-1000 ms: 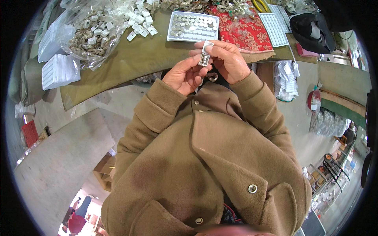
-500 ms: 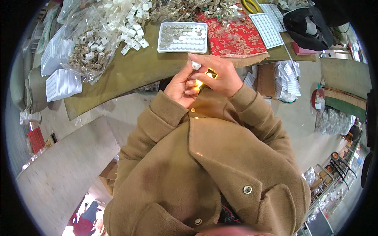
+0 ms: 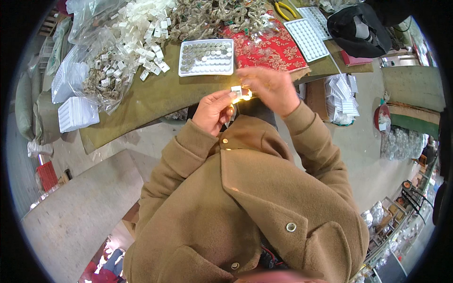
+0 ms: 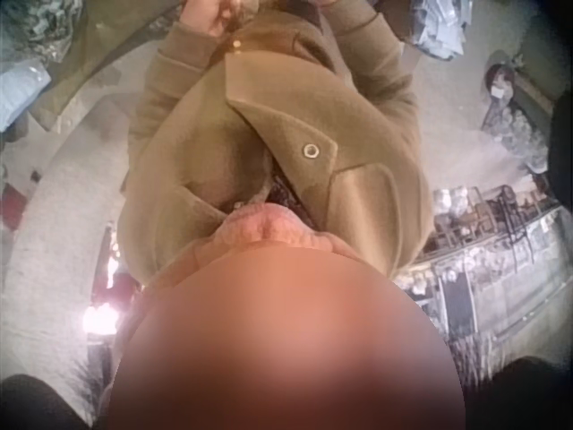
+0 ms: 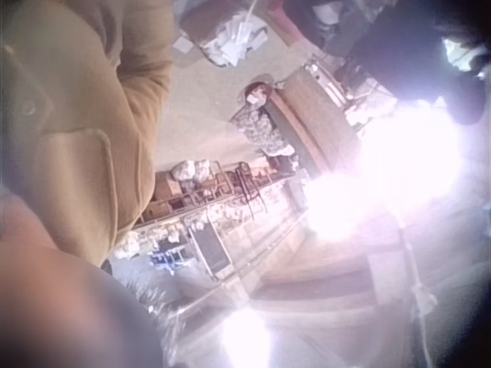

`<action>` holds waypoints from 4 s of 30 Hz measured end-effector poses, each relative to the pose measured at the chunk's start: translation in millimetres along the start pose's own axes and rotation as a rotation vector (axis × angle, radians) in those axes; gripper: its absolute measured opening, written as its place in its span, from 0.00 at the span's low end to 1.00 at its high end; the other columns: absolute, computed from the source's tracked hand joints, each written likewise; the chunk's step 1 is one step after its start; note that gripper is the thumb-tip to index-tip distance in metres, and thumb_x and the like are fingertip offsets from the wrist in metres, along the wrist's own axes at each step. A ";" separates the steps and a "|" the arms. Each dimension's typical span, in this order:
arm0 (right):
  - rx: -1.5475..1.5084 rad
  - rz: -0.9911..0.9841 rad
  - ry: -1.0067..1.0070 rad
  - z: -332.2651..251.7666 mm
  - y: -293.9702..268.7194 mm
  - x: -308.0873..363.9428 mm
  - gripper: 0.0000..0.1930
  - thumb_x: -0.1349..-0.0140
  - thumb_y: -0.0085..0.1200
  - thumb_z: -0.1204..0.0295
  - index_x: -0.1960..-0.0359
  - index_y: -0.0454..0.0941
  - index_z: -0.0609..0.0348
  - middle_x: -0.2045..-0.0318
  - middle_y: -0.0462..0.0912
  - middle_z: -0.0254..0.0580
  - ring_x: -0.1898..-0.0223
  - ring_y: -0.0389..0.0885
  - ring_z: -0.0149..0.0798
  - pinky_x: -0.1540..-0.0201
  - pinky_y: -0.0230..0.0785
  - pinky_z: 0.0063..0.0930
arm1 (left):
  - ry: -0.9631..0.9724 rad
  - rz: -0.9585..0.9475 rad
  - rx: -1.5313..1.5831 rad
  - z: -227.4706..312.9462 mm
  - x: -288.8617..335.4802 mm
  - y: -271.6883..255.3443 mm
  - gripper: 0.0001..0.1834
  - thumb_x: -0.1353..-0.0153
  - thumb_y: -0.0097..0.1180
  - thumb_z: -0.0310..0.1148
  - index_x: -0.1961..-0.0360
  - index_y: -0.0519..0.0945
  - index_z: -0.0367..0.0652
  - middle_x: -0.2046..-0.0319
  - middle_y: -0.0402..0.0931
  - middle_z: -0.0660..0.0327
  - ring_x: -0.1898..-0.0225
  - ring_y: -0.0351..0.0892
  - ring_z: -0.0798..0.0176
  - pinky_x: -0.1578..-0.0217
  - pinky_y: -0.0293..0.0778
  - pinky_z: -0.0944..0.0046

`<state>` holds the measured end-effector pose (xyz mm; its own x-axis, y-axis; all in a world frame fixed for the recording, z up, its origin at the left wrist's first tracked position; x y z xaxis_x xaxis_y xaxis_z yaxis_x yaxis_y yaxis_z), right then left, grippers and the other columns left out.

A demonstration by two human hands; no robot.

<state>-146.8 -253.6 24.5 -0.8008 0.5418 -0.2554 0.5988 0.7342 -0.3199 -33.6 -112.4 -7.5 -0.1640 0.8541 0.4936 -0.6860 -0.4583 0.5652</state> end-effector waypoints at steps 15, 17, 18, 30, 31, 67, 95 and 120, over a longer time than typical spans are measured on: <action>0.464 0.170 -0.041 34.4 -8.8 -40.4 0.05 0.40 0.56 0.71 0.63 0.79 0.54 0.67 0.80 0.39 0.67 0.81 0.44 0.64 0.74 0.33 | 0.191 -0.008 -0.193 8.5 2.2 3.7 0.17 0.31 0.48 0.37 0.51 0.77 0.34 0.70 0.78 0.62 0.68 0.79 0.69 0.64 0.75 0.70; 0.133 0.284 0.082 33.4 -15.4 -37.1 0.03 0.38 0.54 0.73 0.65 0.78 0.57 0.69 0.82 0.38 0.68 0.82 0.36 0.65 0.75 0.27 | 0.059 0.063 -0.063 4.1 2.2 -1.0 0.19 0.30 0.46 0.41 0.50 0.77 0.36 0.68 0.80 0.60 0.68 0.79 0.67 0.65 0.76 0.68; -0.039 0.332 0.192 33.2 -17.8 -34.5 0.03 0.37 0.54 0.74 0.66 0.78 0.59 0.70 0.83 0.38 0.69 0.83 0.32 0.66 0.75 0.24 | 0.057 0.059 -0.032 4.1 1.3 -1.4 0.20 0.30 0.46 0.41 0.49 0.76 0.36 0.67 0.80 0.60 0.67 0.79 0.67 0.65 0.76 0.68; -0.145 -0.030 0.244 -20.7 18.2 -4.5 0.06 0.35 0.51 0.80 0.59 0.78 0.66 0.69 0.82 0.34 0.67 0.79 0.24 0.60 0.74 0.18 | 0.174 0.033 0.089 10.5 2.2 -10.8 0.14 0.35 0.56 0.45 0.61 0.78 0.45 0.68 0.80 0.64 0.76 0.73 0.76 0.74 0.69 0.76; -0.142 -0.010 0.208 -20.7 20.9 -4.8 0.05 0.37 0.52 0.80 0.61 0.77 0.65 0.70 0.82 0.35 0.68 0.80 0.25 0.63 0.73 0.19 | 0.172 0.045 0.090 10.9 3.5 -10.4 0.14 0.35 0.56 0.45 0.62 0.78 0.45 0.68 0.79 0.65 0.76 0.72 0.76 0.74 0.69 0.77; 0.039 -0.172 0.047 -16.9 29.8 -32.7 0.05 0.43 0.54 0.81 0.64 0.77 0.64 0.70 0.80 0.43 0.69 0.80 0.36 0.65 0.72 0.28 | 0.335 0.190 -0.245 38.8 0.4 -7.7 0.07 0.36 0.56 0.33 0.62 0.75 0.41 0.73 0.79 0.63 0.83 0.62 0.81 0.82 0.61 0.80; 0.118 0.480 0.067 22.3 -29.2 -72.3 0.06 0.41 0.57 0.75 0.64 0.78 0.63 0.72 0.79 0.38 0.72 0.77 0.29 0.66 0.71 0.25 | 0.220 0.059 0.311 46.9 -2.2 -6.9 0.06 0.35 0.52 0.32 0.61 0.74 0.42 0.75 0.72 0.65 0.76 0.68 0.74 0.75 0.67 0.72; 0.301 -0.032 -0.176 -83.4 46.9 -23.5 0.07 0.48 0.52 0.85 0.67 0.74 0.65 0.66 0.78 0.45 0.65 0.77 0.38 0.63 0.70 0.25 | 0.623 0.109 -0.312 38.7 15.8 -11.7 0.07 0.43 0.61 0.29 0.67 0.80 0.37 0.75 0.76 0.69 0.77 0.71 0.78 0.75 0.68 0.74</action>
<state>-101.1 -197.8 91.5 -0.8201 0.4222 -0.3862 0.5719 0.5820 -0.5782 -0.8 -103.1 19.3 -0.5545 0.8321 0.0133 -0.7987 -0.5366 0.2722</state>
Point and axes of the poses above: each hand's wrist, its own x-axis away from the middle knuckle, its own y-axis out of the palm, z = x × y, the point moved 3 cm from there along -x, towards the middle knuckle
